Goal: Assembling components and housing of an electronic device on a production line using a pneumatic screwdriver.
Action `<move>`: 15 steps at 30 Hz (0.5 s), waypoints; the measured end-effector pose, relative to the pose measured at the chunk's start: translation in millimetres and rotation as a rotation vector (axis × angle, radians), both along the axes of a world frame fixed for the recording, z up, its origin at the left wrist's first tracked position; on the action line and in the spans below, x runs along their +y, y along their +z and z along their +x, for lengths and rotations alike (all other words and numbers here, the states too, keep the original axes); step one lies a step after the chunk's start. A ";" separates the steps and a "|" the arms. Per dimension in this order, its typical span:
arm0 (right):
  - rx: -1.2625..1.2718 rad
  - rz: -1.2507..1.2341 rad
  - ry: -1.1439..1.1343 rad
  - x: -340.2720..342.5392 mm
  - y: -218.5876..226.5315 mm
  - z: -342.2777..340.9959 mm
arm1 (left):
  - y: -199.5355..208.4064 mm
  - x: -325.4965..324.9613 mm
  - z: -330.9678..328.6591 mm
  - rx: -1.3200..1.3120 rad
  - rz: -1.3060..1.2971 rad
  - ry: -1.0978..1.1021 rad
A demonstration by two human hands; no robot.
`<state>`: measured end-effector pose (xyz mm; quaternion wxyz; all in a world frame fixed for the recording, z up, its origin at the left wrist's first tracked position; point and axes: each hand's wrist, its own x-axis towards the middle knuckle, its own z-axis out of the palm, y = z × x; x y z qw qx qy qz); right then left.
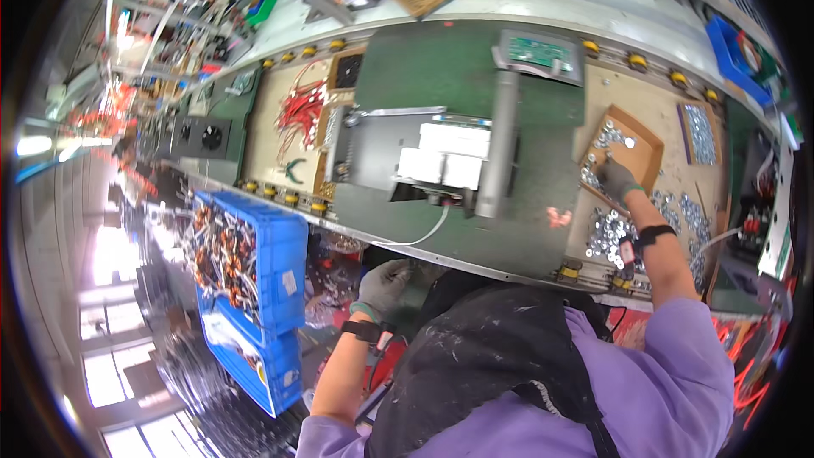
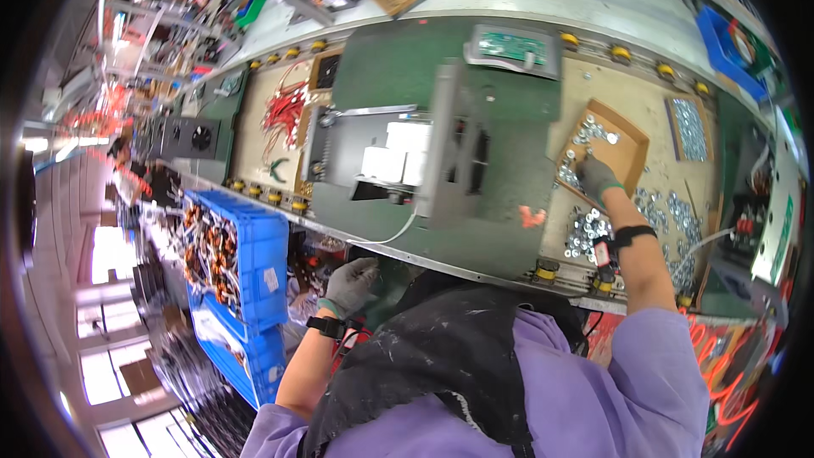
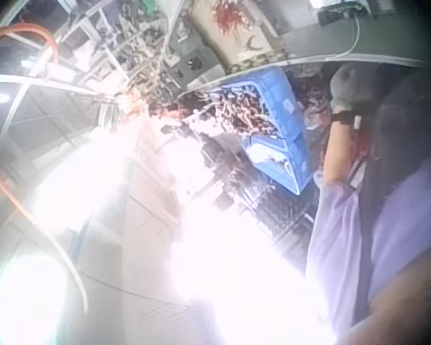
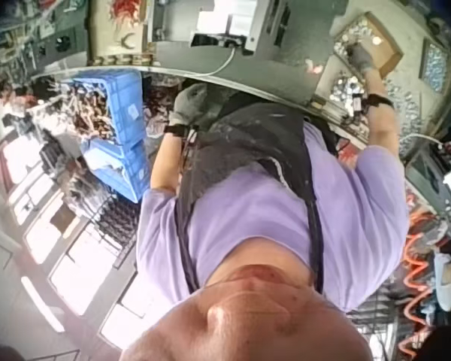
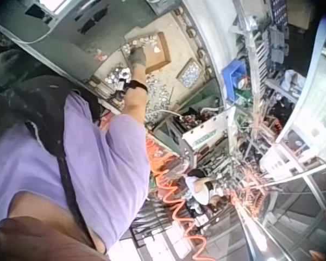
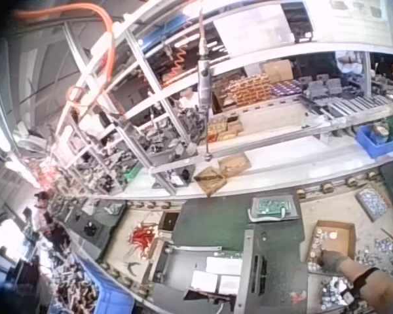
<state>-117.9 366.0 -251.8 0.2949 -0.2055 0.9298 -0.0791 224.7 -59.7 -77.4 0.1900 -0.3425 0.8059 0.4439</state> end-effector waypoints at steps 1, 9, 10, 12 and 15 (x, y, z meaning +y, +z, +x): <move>0.084 -0.008 0.089 5.8 -0.4 3.4 | 2.8 -6.1 6.1 0.019 -0.068 0.000; -0.195 -0.637 -0.692 94.3 -53.1 24.0 | -8.6 -59.6 15.8 -0.047 -0.182 -0.081; -0.109 -0.596 -0.828 115.5 -54.3 26.5 | -10.7 -71.1 12.0 -0.008 -0.212 -0.111; -0.173 -0.942 -0.926 153.1 -48.7 43.4 | -12.1 -99.3 0.1 0.021 -0.244 -0.141; -0.035 -1.031 -0.840 213.3 1.4 83.5 | -4.9 -153.3 -23.2 0.150 -0.253 -0.116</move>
